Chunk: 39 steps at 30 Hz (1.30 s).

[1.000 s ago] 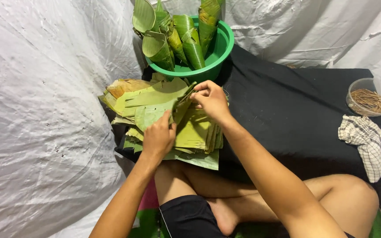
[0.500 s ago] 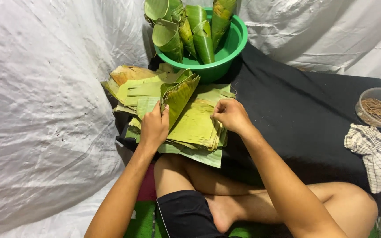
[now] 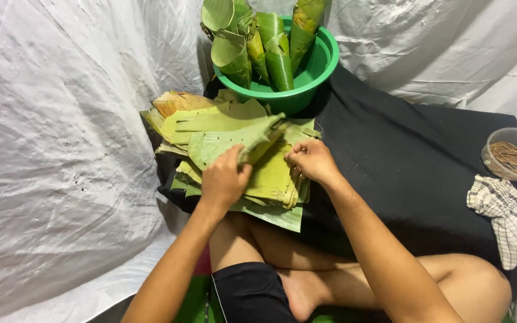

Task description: Cleaning banana leaves with a cloth and folding them into cones for food packaging.

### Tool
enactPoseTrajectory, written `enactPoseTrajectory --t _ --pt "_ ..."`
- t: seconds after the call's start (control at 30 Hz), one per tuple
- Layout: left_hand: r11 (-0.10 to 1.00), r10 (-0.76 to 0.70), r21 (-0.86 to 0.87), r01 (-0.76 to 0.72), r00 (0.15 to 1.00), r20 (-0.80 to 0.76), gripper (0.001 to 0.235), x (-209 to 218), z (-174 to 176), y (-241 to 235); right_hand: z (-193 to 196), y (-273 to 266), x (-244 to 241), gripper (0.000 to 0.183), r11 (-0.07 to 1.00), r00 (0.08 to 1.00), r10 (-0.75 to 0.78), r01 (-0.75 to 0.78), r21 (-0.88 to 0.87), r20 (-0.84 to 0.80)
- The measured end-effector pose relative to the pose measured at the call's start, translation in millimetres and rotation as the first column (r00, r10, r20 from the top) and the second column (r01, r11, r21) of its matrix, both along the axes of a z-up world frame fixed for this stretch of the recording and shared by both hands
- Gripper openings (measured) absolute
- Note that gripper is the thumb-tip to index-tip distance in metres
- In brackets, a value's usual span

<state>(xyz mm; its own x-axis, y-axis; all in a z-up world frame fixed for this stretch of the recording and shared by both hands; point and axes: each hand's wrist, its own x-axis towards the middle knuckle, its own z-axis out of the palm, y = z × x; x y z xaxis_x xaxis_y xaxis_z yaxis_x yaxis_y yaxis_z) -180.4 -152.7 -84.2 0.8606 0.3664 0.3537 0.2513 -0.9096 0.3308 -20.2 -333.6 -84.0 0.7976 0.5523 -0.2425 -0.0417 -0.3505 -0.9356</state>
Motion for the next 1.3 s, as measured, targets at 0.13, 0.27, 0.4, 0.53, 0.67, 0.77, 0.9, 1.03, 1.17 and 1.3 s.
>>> enactPoseTrajectory --t 0.13,0.27,0.4,0.53,0.67,0.77,0.9,1.03,1.17,1.3 --pt "0.961 -0.145 0.250 0.118 0.985 0.091 0.092 5 28 -34 -45 6 14 0.019 0.990 0.995 -0.002 0.016 0.137 -0.104" --pt "0.936 -0.245 0.221 0.276 0.957 -0.157 0.116 17 32 -49 -61 3 16 0.014 0.959 0.992 0.030 0.006 0.284 -0.122" --pt "0.875 -0.320 0.306 0.375 0.922 -0.217 0.098 23 6 -48 -46 -6 10 0.012 0.943 0.988 0.019 0.033 0.330 -0.153" --pt "0.865 -0.300 0.359 0.351 0.935 -0.190 0.085 19 -1 -46 -32 -21 7 0.016 0.921 0.976 -0.016 0.099 0.377 -0.217" --pt "0.873 -0.292 0.337 0.352 0.932 -0.216 0.084 13 -3 -44 -32 -37 12 0.015 0.930 0.977 -0.107 0.163 0.329 -0.184" --pt "0.872 -0.284 0.337 0.356 0.927 -0.244 0.085 14 -5 -44 -39 -53 23 0.013 0.946 0.979 -0.159 0.187 0.266 -0.125" --pt "0.895 -0.278 0.260 0.363 0.909 -0.312 0.087 16 -4 -47 -47 -80 36 0.015 0.970 0.975 -0.221 0.216 0.112 0.031" --pt "0.903 -0.266 0.224 0.366 0.887 -0.376 0.084 19 4 -52 -38 -92 28 0.021 0.966 0.960 -0.259 0.259 0.013 0.109" --pt "0.925 -0.259 0.155 0.346 0.875 -0.409 0.080 15 24 -64 -44 -92 26 0.023 0.964 0.965 -0.259 0.257 0.060 0.030" --pt "0.906 -0.384 0.073 0.417 0.883 -0.270 0.086 3 48 -85 -33 -87 18 0.021 0.929 0.946 -0.316 0.323 0.182 -0.071"
